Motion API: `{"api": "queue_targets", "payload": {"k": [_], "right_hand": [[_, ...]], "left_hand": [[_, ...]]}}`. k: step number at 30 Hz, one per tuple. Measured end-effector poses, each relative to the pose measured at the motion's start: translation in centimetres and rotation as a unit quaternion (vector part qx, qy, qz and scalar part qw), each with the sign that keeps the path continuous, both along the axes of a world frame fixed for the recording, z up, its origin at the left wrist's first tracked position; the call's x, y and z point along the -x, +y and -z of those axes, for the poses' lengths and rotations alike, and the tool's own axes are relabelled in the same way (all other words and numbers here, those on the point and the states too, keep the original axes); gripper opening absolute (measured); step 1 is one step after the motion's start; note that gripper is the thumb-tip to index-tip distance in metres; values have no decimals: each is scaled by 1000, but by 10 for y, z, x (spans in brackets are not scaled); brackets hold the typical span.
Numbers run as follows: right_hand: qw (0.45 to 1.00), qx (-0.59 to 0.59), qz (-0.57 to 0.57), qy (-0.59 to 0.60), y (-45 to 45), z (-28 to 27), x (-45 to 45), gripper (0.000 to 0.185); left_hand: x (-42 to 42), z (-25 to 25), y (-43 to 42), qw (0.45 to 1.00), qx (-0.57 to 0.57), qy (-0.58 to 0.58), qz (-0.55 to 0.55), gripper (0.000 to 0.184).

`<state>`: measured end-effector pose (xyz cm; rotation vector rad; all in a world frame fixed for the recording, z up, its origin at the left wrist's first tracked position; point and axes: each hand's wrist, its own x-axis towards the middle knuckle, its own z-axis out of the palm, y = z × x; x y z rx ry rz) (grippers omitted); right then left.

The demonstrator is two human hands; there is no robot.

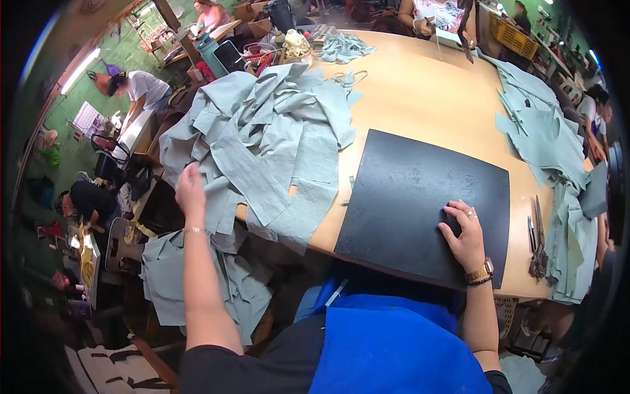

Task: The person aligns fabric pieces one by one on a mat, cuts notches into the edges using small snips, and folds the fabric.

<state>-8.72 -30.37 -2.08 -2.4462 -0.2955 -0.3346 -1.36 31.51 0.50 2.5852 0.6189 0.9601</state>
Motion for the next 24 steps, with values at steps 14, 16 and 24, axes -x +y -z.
{"api": "queue_targets", "payload": {"k": [14,16,24], "right_hand": [[1000,-13,0,-17,-3,1,0,32],[1000,-14,-5,-21,-6,2,-1,33],[918,-381,70,-84,-25,33,-11,56]], "left_hand": [[-147,-52,-174,768,477,-367,219,39],[-129,-78,-245,757,490,-325,284,37],[31,-53,-418,574,352,272,688,43]]}}
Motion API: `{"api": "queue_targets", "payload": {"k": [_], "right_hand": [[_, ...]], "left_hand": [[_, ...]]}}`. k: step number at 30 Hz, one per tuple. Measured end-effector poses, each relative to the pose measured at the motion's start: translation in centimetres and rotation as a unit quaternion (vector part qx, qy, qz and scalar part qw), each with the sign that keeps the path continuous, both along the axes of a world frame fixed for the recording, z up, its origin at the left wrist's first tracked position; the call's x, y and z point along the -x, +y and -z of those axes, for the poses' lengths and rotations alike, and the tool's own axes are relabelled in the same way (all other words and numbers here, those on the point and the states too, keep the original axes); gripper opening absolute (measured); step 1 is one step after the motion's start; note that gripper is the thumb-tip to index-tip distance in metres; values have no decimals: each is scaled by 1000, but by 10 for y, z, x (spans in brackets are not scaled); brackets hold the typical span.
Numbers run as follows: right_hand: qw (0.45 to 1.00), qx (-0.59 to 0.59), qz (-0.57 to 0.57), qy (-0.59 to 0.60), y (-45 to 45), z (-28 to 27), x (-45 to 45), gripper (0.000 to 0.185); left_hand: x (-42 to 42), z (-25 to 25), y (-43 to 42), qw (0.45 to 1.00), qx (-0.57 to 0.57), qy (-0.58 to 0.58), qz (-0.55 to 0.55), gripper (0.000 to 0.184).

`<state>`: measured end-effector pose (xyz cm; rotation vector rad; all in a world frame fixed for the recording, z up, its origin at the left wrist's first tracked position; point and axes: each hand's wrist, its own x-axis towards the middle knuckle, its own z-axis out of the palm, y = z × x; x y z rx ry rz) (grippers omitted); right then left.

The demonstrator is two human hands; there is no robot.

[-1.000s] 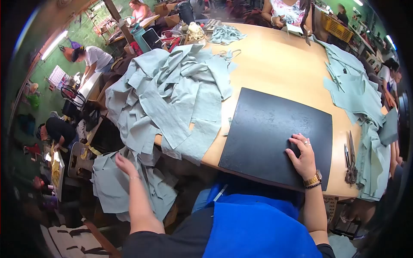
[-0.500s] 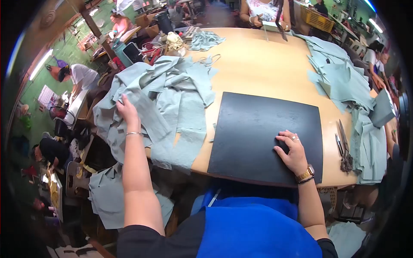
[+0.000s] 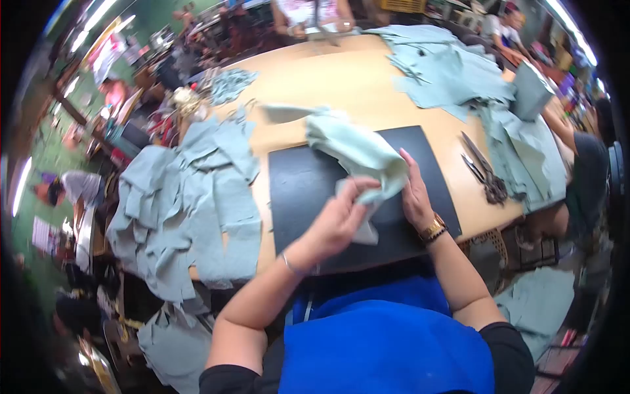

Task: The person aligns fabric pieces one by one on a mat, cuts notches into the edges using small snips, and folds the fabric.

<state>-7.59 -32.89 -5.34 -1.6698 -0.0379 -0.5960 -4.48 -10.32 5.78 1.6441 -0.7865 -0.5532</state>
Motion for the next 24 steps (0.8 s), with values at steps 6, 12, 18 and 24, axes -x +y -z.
{"api": "queue_targets", "payload": {"k": [6,12,18,24], "right_hand": [[998,-65,12,20,-8,-5,4,54],[999,19,32,12,-3,-14,10,56],[942,314,105,46,-13,-26,9,62],[936,324,97,96,-41,-24,1,36]], "left_hand": [[40,46,48,997,11,33,-62,40],[32,61,147,980,21,97,-173,39],[56,21,120,860,-288,-386,-170,74],[68,51,82,867,-243,-433,-32,56]]}}
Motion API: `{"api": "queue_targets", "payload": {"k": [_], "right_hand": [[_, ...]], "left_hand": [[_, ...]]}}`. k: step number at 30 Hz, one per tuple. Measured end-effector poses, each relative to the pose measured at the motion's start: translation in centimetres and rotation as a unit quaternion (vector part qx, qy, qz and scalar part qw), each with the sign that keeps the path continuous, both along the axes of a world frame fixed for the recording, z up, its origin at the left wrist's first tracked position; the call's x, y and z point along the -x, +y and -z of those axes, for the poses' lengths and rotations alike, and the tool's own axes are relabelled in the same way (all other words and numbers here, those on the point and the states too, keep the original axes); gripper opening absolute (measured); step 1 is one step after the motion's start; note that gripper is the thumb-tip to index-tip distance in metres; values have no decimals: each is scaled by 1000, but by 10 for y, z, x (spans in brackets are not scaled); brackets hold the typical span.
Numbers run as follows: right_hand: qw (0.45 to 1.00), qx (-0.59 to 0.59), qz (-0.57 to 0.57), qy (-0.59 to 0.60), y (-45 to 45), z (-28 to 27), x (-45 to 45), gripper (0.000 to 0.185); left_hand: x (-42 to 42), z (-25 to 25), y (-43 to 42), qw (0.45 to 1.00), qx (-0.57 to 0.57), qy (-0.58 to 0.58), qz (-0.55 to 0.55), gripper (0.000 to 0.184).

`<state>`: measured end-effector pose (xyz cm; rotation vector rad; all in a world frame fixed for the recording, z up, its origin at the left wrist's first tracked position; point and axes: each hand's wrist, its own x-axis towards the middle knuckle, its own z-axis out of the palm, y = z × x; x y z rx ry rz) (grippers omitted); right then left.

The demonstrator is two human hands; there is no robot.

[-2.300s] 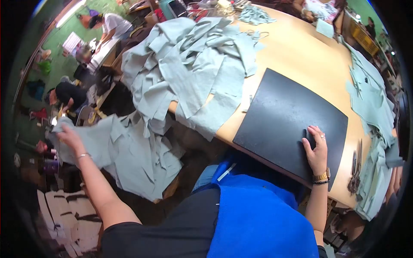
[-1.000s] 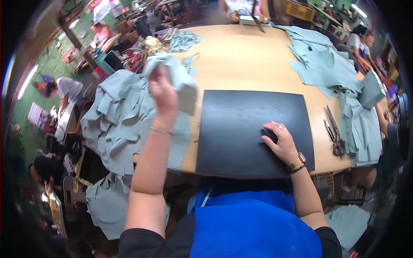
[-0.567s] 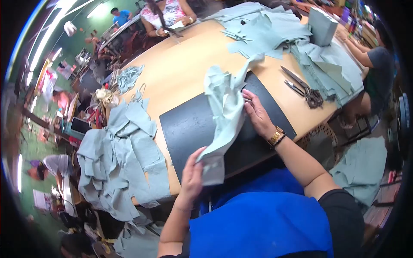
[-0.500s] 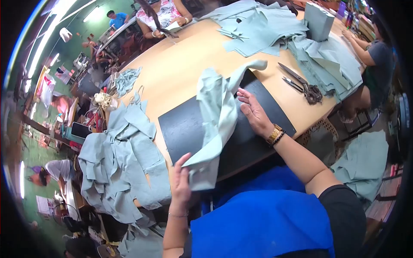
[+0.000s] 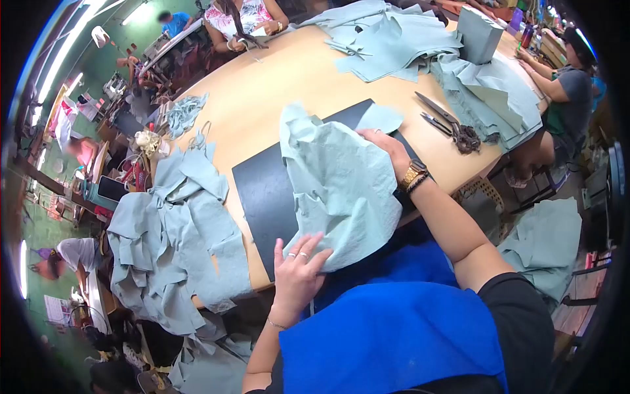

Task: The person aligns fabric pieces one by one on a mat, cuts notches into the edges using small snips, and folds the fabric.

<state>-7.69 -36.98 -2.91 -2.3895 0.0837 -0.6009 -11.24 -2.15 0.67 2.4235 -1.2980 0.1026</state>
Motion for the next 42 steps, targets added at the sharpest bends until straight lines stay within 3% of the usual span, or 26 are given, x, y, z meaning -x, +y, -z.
{"api": "queue_targets", "payload": {"k": [1,2,3,4,5,7,8,9,10,13,15,18,20,21,24,27,28,29,30,31,33,34,35,39,41,42], "right_hand": [[1000,15,23,-2,-3,-4,1,31],[999,30,45,-3,-5,-9,4,26],[997,45,67,-3,-7,-15,7,22],[996,-9,74,-57,-14,-24,10,18],[988,-5,98,-118,-30,-22,9,19],[981,-103,148,-69,-57,-39,14,24],[986,-96,129,-43,-65,-44,16,26],[990,-88,111,-19,-74,-48,17,30],[992,-79,94,2,-82,-55,18,33],[959,-5,45,280,-89,-81,31,53],[960,45,114,253,-112,-63,27,57],[953,145,197,177,-157,-3,24,42],[931,207,219,203,-161,9,27,32],[934,212,223,183,-161,13,27,28],[935,229,226,148,-164,22,27,18],[944,211,210,144,-172,23,28,21],[952,174,226,106,-182,34,27,23],[959,137,241,65,-191,49,24,24],[962,100,253,26,-200,57,22,26],[958,-56,280,31,-193,46,22,27],[879,-361,310,38,-180,21,23,28],[856,-419,294,70,-179,9,28,33],[878,-406,246,54,-174,1,32,36],[948,-288,118,66,-138,-17,34,61],[981,-142,97,83,-134,-5,26,66],[972,-64,142,176,-108,-36,33,71]], "left_hand": [[-5,9,0,999,17,39,14,50],[-13,14,-2,974,188,128,-22,36],[-17,-8,2,936,256,224,-85,24],[-43,14,23,913,344,180,-124,15],[-65,15,45,813,486,310,-80,20],[-90,-23,54,679,593,361,-240,37],[-123,-11,83,649,536,417,-342,37],[-150,18,103,696,513,428,-264,38],[-162,34,111,776,412,380,-288,39],[-147,34,84,758,335,424,-364,51],[-151,48,93,743,342,463,-342,47],[-122,29,69,880,285,282,-253,49],[-98,1,52,964,178,38,-193,58],[-93,-6,45,977,118,-87,-156,63],[-97,-2,33,980,151,67,-112,47],[-107,7,23,957,178,220,-58,34],[-120,17,22,898,312,292,-108,21],[-139,23,22,739,466,469,-126,27],[-156,21,21,637,495,568,-163,34],[-169,22,23,520,512,655,-197,41],[-186,61,39,563,476,630,-244,56],[-174,47,32,645,436,551,-299,61],[-160,33,26,716,385,465,-352,67],[-134,35,29,899,325,189,-223,82],[-116,20,18,948,228,-37,-219,83],[-116,17,17,960,190,-89,-187,77]]}}
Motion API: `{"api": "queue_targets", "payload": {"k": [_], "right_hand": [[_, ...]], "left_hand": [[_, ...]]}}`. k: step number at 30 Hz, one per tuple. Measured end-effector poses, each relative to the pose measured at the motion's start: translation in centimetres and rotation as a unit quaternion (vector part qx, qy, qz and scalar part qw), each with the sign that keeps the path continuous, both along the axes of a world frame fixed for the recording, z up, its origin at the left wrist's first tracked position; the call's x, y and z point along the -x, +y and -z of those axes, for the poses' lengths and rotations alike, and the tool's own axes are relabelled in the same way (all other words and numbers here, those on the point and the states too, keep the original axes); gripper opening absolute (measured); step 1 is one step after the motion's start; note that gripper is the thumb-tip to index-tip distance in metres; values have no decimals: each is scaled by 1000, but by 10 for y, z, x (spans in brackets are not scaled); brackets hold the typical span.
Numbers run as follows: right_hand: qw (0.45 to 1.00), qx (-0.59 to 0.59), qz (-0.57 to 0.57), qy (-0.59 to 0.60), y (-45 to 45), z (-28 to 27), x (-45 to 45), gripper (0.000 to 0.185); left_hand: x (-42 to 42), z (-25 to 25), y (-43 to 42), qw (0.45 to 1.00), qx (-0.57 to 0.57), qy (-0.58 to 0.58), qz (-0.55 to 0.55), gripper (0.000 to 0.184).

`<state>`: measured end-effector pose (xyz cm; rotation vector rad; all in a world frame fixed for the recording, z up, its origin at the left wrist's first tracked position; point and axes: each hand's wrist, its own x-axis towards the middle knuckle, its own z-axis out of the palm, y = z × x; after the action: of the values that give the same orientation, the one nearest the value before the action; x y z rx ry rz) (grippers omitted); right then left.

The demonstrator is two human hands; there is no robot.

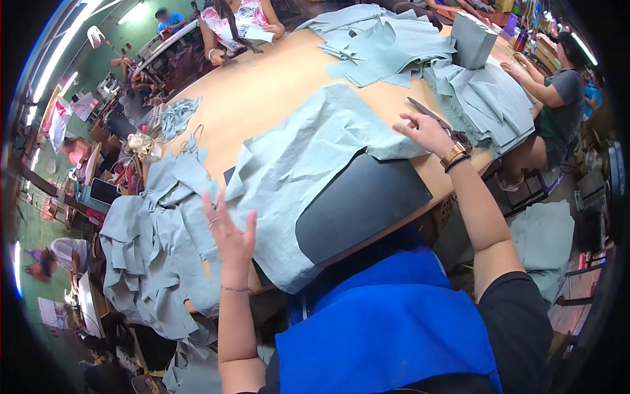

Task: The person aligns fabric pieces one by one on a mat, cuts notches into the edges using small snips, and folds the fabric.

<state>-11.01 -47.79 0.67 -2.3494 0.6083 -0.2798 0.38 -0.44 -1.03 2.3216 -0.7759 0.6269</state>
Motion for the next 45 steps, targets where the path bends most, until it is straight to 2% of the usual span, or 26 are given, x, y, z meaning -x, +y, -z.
{"api": "queue_targets", "payload": {"k": [3,4,6,9,11,13,15,17,18,19,21,23,24,25,26,28,30,33,35,36,37,39,41,42,43,45], "right_hand": [[995,68,-3,67,13,0,0,72],[995,60,-19,76,11,1,0,61],[992,-4,-61,110,7,-2,4,53],[979,-95,-87,156,-8,-9,14,44],[965,-157,-92,187,-22,-14,25,41],[971,-157,-46,176,-28,-35,35,40],[994,-50,-61,72,-62,-18,24,33],[990,138,12,-13,-68,-14,21,30],[970,231,49,-60,-56,-25,19,29],[978,188,30,-79,-42,-34,18,30],[970,175,-27,-168,-23,-30,14,32],[998,-30,-19,-57,35,-59,24,35],[991,-134,-15,2,56,-67,27,36],[988,-101,-108,-53,62,-43,20,42],[991,-48,-124,5,72,-25,12,44],[974,58,-217,-22,113,-14,0,43],[956,146,-243,-73,143,14,-20,46],[959,171,-226,-12,171,20,-48,44],[959,188,-209,-30,172,31,-61,44],[960,190,-201,-34,170,32,-66,44],[961,192,-195,-37,168,32,-70,44],[968,153,-190,-65,162,34,-72,45],[970,100,-187,-120,156,38,-71,45],[975,-15,-192,-110,157,36,-69,44],[968,-129,-194,-95,162,29,-61,44],[914,-354,-190,-56,175,17,-39,42]], "left_hand": [[1,-14,-24,967,-245,-61,45,73],[-1,-13,-34,966,-250,-24,66,74],[-7,-4,-51,959,-258,50,110,78],[-19,10,-62,948,-282,124,82,86],[-30,11,-63,945,-289,132,83,89],[-39,13,-66,942,-295,135,85,91],[-44,12,-68,941,-292,147,88,93],[-49,10,-69,942,-283,154,92,94],[-52,15,-64,958,-235,127,107,98],[-50,10,-57,970,-202,114,76,99],[-37,0,-35,985,-145,90,18,101],[-12,0,-8,978,-121,140,-91,95],[-1,0,3,969,-110,165,-145,92],[8,-1,11,960,-110,215,-144,85],[15,-3,16,947,-108,264,-145,78],[20,-6,21,927,-97,324,-158,64],[17,-9,24,916,-88,348,-181,50],[10,7,28,950,168,253,-78,40],[14,-1,14,867,311,382,-79,39],[18,-5,6,809,380,442,-80,40],[24,-16,0,792,321,516,-55,46],[21,-8,-3,733,274,622,32,49],[24,0,-14,725,327,605,48,44],[26,-6,-19,695,368,609,100,39],[27,-7,-22,691,381,606,104,39],[32,-4,-25,679,408,601,106,38]]}}
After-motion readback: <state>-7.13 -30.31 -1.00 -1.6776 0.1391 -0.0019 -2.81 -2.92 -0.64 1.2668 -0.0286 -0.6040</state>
